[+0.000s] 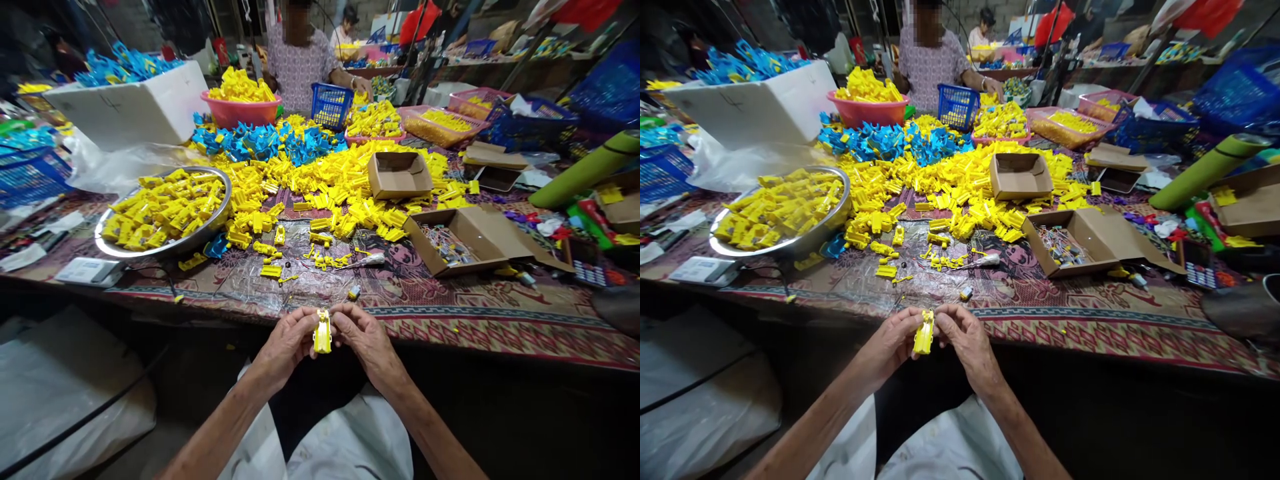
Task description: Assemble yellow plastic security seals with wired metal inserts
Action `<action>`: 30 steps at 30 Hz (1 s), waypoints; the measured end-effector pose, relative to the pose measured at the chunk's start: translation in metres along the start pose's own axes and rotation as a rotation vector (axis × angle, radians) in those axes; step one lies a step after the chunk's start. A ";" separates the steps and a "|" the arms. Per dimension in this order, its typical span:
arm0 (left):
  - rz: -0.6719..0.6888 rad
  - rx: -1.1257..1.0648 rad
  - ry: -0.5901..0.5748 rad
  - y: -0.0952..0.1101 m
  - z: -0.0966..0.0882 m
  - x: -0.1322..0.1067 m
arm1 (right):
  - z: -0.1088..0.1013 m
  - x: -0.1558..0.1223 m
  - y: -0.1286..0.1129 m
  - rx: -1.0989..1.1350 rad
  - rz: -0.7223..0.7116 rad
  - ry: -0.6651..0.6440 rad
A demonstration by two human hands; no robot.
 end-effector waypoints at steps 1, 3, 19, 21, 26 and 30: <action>-0.005 -0.002 0.005 -0.001 -0.001 0.000 | -0.001 0.000 0.000 0.000 0.006 0.008; -0.009 -0.004 0.021 -0.001 -0.003 0.000 | -0.002 0.000 -0.002 -0.026 0.011 0.024; 0.055 0.183 0.006 -0.001 -0.002 0.000 | -0.002 -0.001 -0.013 -0.163 0.022 -0.089; 0.044 0.206 0.028 -0.001 -0.003 0.000 | -0.002 -0.001 -0.012 -0.172 0.018 -0.098; 0.100 0.353 0.163 0.006 -0.007 -0.002 | -0.003 0.001 -0.009 -0.185 0.002 -0.082; 0.158 0.412 0.181 0.011 -0.005 -0.004 | 0.000 0.001 -0.012 -0.182 -0.005 -0.075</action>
Point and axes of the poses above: each hand's wrist, its own x-axis towards the middle knuckle, its own z-axis out of the palm, y = z × x, the point moved 9 cm from there along x, towards the middle knuckle, and after that the axes turned 15 degrees about -z, right-handed, at the moved point
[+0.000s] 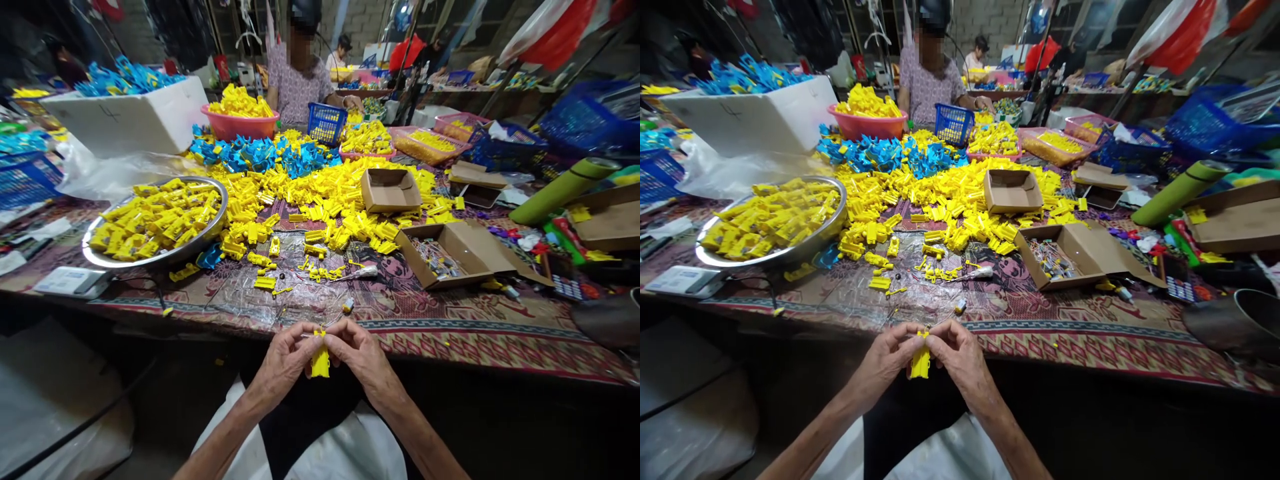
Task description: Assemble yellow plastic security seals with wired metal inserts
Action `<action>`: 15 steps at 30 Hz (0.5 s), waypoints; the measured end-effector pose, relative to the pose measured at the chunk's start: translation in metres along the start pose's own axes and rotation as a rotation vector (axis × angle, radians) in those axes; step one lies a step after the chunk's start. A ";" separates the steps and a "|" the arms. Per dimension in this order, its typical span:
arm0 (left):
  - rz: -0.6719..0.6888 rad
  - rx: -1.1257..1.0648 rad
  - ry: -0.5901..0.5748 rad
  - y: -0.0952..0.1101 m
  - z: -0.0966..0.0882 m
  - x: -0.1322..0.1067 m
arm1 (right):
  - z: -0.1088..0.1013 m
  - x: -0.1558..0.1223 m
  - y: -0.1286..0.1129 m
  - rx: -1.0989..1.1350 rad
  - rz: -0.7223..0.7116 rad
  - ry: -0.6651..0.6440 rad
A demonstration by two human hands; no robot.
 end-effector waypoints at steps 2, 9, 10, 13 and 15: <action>0.000 0.005 0.021 0.002 -0.002 -0.001 | 0.002 0.000 -0.003 -0.030 0.014 -0.045; -0.127 -0.165 -0.027 -0.003 -0.002 -0.005 | -0.029 0.041 -0.056 -0.452 -0.213 -0.003; -0.132 -0.178 -0.029 -0.004 -0.002 -0.005 | -0.031 0.051 -0.066 -0.512 -0.264 0.002; -0.136 -0.209 -0.058 -0.008 0.000 -0.005 | -0.021 0.082 -0.091 -0.645 -0.412 0.004; -0.130 -0.234 -0.086 -0.012 0.003 -0.004 | -0.001 0.099 -0.098 -0.689 -0.495 -0.034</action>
Point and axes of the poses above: each hand's wrist, its own x-axis towards the middle knuckle, its own z-axis out of the palm, y = z × x, the point moved 9 cm from there along x, towards the middle knuckle, and after that the axes turned 15 degrees about -z, right-handed, at the moved point
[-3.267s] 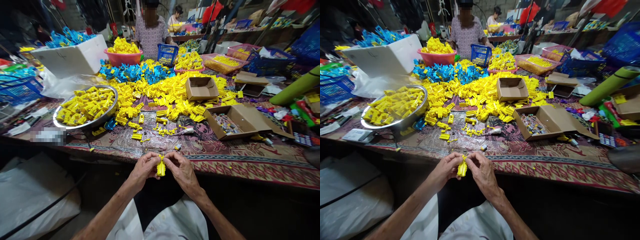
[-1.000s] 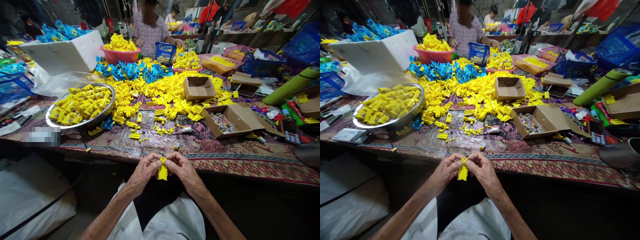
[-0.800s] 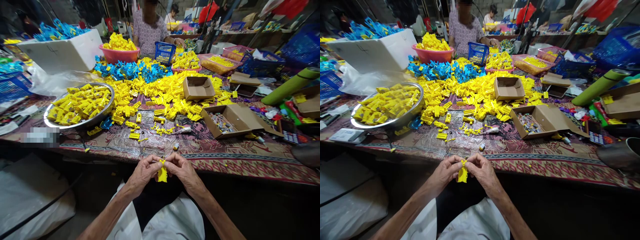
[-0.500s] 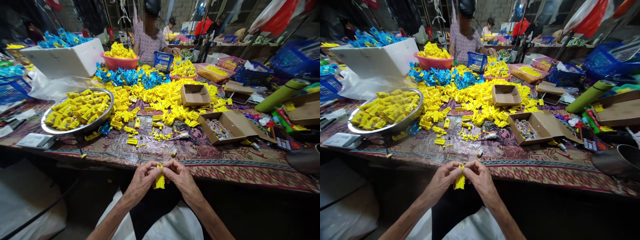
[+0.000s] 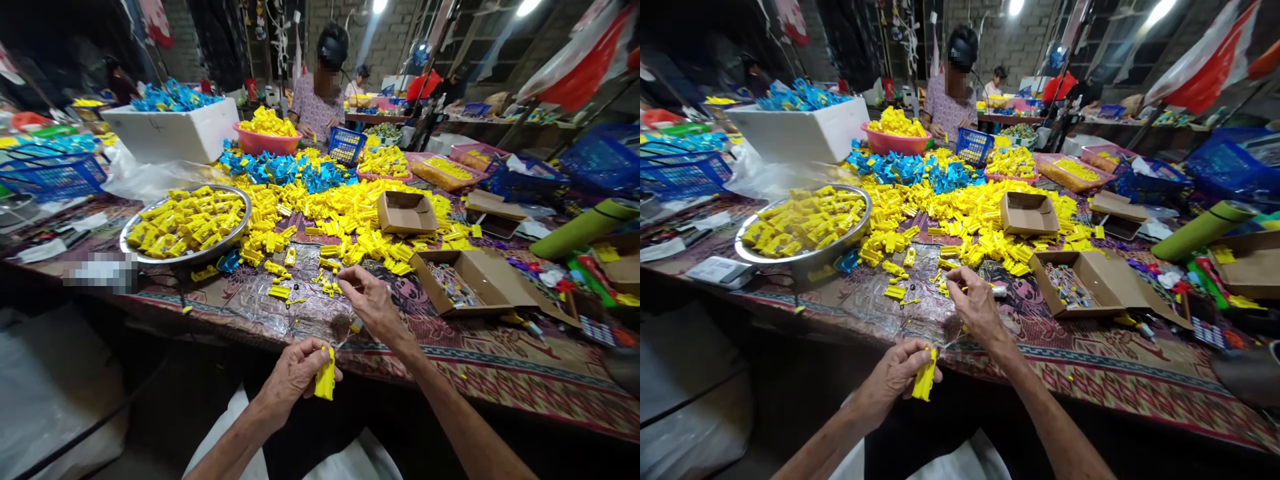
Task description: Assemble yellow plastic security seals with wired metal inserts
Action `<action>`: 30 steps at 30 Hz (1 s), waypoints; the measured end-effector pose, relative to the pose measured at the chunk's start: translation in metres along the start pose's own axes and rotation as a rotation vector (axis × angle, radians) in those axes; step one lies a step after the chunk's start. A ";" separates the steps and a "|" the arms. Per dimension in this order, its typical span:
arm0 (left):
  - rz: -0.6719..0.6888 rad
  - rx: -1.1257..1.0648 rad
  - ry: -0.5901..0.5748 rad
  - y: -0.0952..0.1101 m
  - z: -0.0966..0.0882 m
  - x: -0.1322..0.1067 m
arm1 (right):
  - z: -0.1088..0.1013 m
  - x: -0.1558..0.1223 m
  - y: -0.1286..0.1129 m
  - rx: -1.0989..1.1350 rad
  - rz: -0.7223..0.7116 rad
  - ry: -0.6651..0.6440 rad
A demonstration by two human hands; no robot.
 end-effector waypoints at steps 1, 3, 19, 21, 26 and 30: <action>0.005 -0.011 -0.013 -0.001 0.001 0.001 | 0.013 0.008 -0.006 0.001 -0.052 -0.036; 0.013 -0.037 -0.032 -0.004 0.002 0.002 | 0.049 0.018 -0.019 0.013 -0.176 -0.155; 0.110 -0.257 -0.012 0.009 -0.005 0.013 | 0.040 -0.040 0.006 0.484 0.279 -0.237; 0.111 -0.264 -0.002 0.011 -0.003 0.016 | 0.024 -0.075 0.019 0.624 0.443 -0.132; 0.103 -0.242 0.036 0.015 0.001 0.021 | -0.001 -0.121 0.044 0.671 0.615 0.041; 0.104 -0.237 0.051 0.019 0.004 0.021 | -0.015 -0.123 0.050 0.472 0.507 -0.024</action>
Point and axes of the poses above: each hand's wrist, its own x-axis towards the middle knuckle, its own z-axis out of the palm, y = z × x, the point moved 9 cm from there along x, towards the middle knuckle, and after that the axes turned 15 degrees about -z, right-handed, at the moved point
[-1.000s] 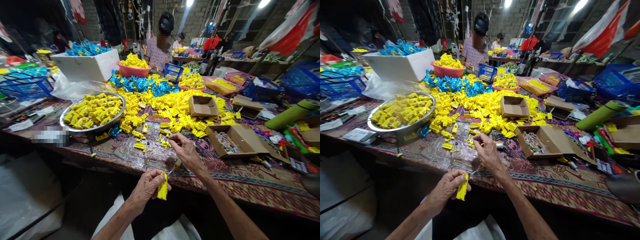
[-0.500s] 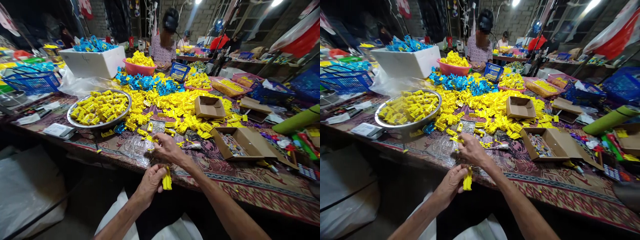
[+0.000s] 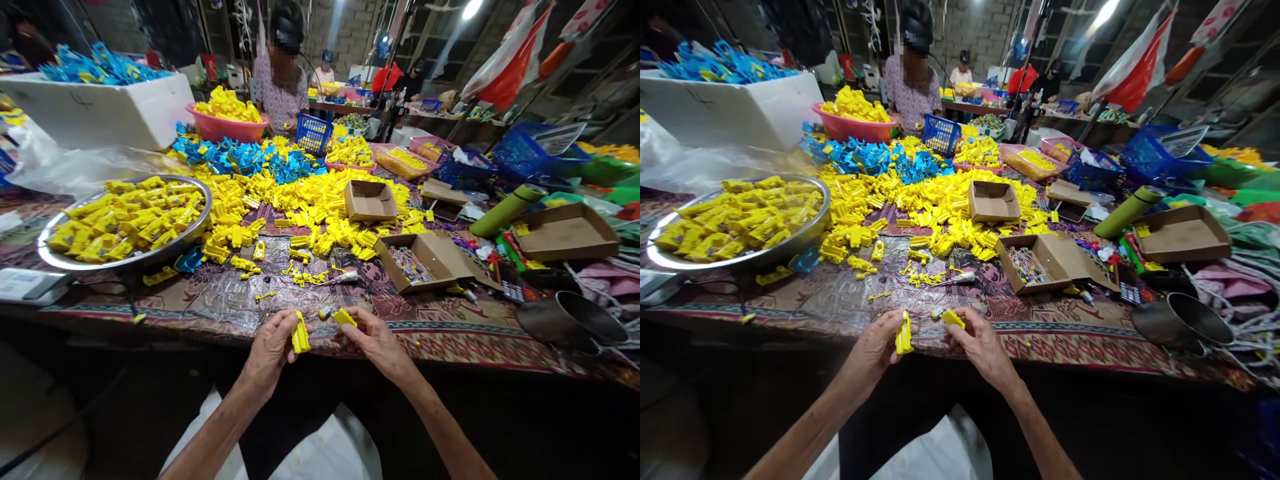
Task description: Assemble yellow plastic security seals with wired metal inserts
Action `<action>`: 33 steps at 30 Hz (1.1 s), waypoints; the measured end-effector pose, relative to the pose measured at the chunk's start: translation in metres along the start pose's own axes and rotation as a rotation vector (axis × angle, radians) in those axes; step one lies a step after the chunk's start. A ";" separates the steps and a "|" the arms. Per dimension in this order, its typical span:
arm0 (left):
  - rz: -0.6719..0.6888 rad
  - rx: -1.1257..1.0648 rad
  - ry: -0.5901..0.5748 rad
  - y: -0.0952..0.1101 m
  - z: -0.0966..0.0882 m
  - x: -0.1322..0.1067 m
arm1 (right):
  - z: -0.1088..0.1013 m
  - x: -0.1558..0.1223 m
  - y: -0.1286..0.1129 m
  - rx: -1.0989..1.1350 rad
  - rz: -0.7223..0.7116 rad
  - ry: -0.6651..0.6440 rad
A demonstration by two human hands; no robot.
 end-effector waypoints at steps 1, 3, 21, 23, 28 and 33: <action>0.005 0.004 0.000 0.001 0.001 0.000 | -0.002 -0.001 -0.001 -0.036 -0.026 -0.009; 0.013 0.007 -0.002 0.002 0.003 -0.001 | -0.005 -0.004 -0.004 -0.092 -0.053 -0.007; 0.014 -0.106 0.022 -0.002 0.003 0.000 | -0.028 -0.003 -0.025 -0.809 -0.412 -0.012; 0.024 -0.113 0.024 -0.001 0.003 0.000 | -0.031 -0.005 -0.028 -0.804 -0.372 0.011; 0.022 -0.119 0.043 -0.001 0.005 0.000 | -0.031 -0.005 -0.020 -0.864 -0.287 -0.047; 0.038 -0.111 0.052 0.000 0.006 0.000 | -0.036 -0.005 -0.021 -0.860 -0.370 0.036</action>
Point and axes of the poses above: each hand's wrist, its own x-axis towards the middle knuckle, its own z-axis out of the palm, y = z × x, the point moved 9 cm from there along x, towards the middle knuckle, and after that the axes turned 15 degrees about -z, right-handed, at the moved point
